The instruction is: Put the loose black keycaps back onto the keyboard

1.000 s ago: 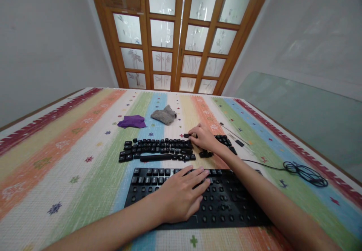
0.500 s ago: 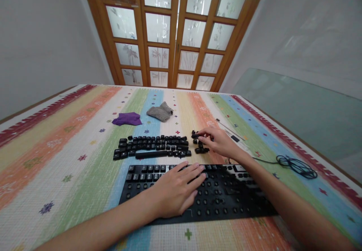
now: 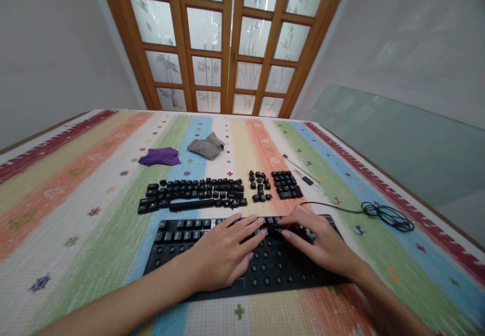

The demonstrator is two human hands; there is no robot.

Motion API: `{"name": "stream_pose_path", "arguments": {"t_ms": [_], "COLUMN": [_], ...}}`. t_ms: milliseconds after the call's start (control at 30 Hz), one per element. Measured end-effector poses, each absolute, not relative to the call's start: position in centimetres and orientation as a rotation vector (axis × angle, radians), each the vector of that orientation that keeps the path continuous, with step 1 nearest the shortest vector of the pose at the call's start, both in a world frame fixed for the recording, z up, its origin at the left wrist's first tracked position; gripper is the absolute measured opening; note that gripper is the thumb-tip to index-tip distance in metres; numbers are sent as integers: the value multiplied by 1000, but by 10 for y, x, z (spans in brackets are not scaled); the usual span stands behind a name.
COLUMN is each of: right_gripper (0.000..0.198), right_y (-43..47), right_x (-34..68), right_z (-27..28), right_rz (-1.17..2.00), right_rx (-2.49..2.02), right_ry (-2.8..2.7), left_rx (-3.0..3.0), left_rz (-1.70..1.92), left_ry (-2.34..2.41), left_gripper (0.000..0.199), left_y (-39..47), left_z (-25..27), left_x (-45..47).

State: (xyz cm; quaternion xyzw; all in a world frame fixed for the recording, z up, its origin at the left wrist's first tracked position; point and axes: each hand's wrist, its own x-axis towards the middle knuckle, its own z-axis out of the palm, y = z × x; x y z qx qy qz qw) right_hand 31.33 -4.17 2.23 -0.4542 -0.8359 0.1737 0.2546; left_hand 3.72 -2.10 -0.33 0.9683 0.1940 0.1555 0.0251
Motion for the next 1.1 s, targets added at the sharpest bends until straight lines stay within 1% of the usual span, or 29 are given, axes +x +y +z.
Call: {"name": "stream_pose_path", "arguments": {"t_ms": [133,400,933,1100], "right_gripper": [16,21,23,22], "right_y": [-44,-45,-44,-44], "right_x": [308,305,304,304], "right_z": [18,13,16,15], "right_rz": [488,428,587,578], "right_rx": [-1195,-1264,-1362,-1373], "right_ry": [-2341,-2271,-2190,-2188], "left_rx": [2997,2978,2979,2984], "left_rz": [477,457,454,449], "left_ry": [609,599,594,586], "left_gripper": [46,49,48,49], "left_y": [-21,-21,-21,-21], "left_z": [-3,-1,-1,-3], "left_x": [38,37,36,37]}}
